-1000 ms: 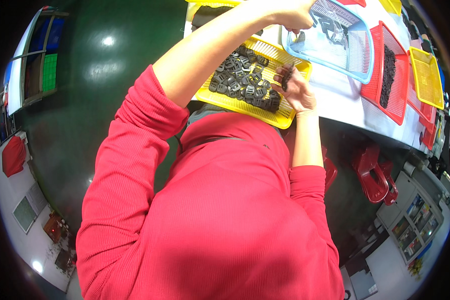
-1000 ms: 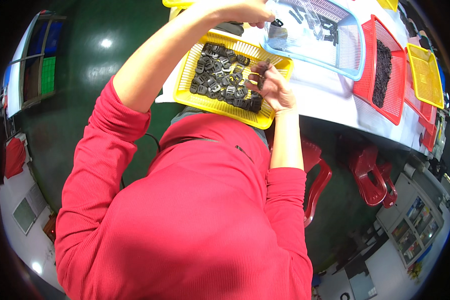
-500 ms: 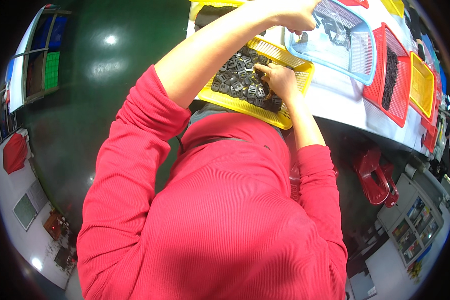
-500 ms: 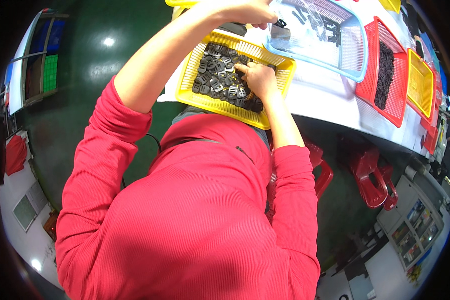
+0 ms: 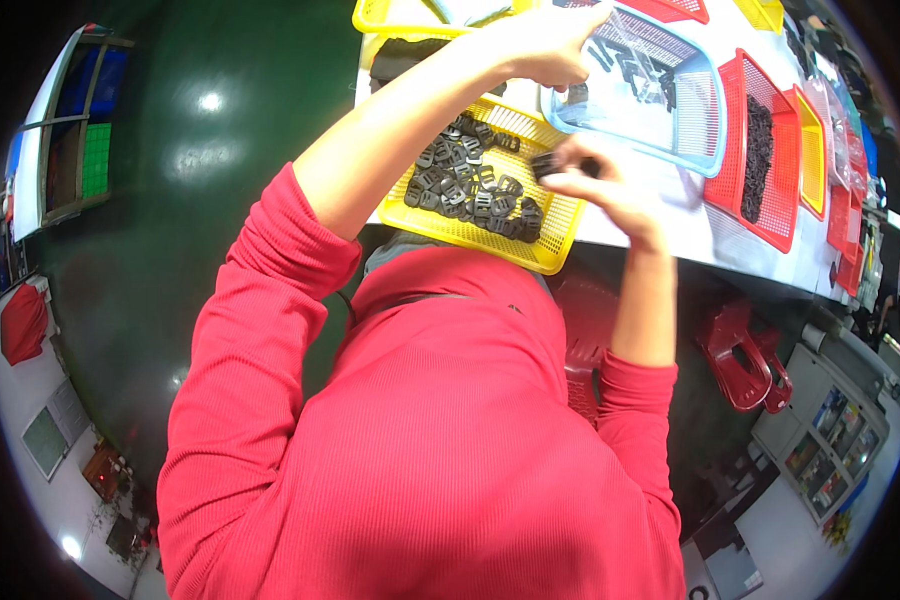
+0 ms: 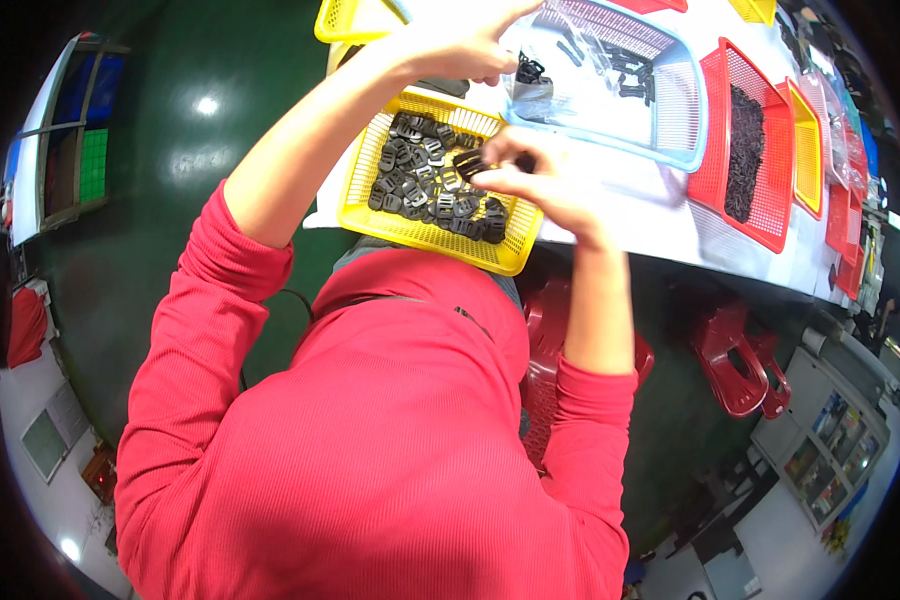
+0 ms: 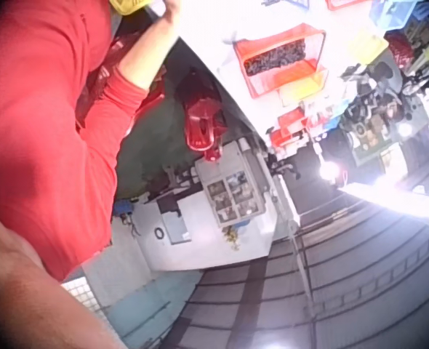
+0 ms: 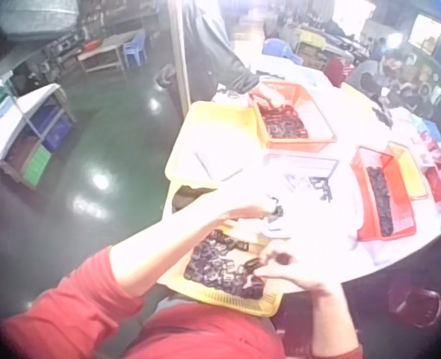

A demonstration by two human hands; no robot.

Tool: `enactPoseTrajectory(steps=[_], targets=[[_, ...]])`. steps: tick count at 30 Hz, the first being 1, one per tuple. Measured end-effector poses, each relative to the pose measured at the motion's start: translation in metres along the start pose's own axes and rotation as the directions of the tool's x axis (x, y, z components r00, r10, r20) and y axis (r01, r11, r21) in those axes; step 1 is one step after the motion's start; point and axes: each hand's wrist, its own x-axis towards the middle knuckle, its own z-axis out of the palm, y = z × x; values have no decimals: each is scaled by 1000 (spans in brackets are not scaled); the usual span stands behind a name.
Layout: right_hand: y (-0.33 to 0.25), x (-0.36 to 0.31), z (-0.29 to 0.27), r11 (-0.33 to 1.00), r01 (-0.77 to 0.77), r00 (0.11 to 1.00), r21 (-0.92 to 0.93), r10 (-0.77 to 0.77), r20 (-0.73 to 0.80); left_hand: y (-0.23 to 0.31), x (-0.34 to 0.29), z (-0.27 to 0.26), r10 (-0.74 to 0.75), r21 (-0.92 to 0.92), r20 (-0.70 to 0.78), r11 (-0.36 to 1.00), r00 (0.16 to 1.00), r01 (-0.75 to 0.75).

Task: The person walks to a table and sorts small black plastic parts from a yellow basket into a clear plastic bag. They handle the parts one by one, placing them into the bag and then into a blue basket.

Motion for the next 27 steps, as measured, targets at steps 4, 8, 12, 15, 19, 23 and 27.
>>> enactPoseTrajectory(steps=[4, 8, 12, 15, 19, 23, 27], targets=[[-44, 0, -61, 741, 178, 984, 647, -119, -134, 7, 4, 8, -102, 26, 42, 995, 994, 101], [-19, 44, -77, 869, -230, 922, 439, 339, -187, 29, 12, 10, -270, 215, -16, 939, 963, 267], [14, 79, -73, 636, -431, 900, -640, 256, -353, 28, 13, 20, -302, 112, 52, 949, 952, 295], [37, 78, -70, 622, -367, 906, -692, 71, -417, 28, 11, 24, -239, 172, 53, 959, 970, 227], [-18, 40, -28, 812, -4, 719, -583, -403, -566, 27, 11, 4, -191, -376, 102, 901, 976, 215], [6, 0, 41, 830, 61, 814, -555, -364, -454, -20, 12, 34, 61, 215, -145, 976, 988, -29], [94, -21, 97, 740, -227, 963, -633, 74, -259, 18, 7, 6, -102, 10, -34, 995, 994, 103]])
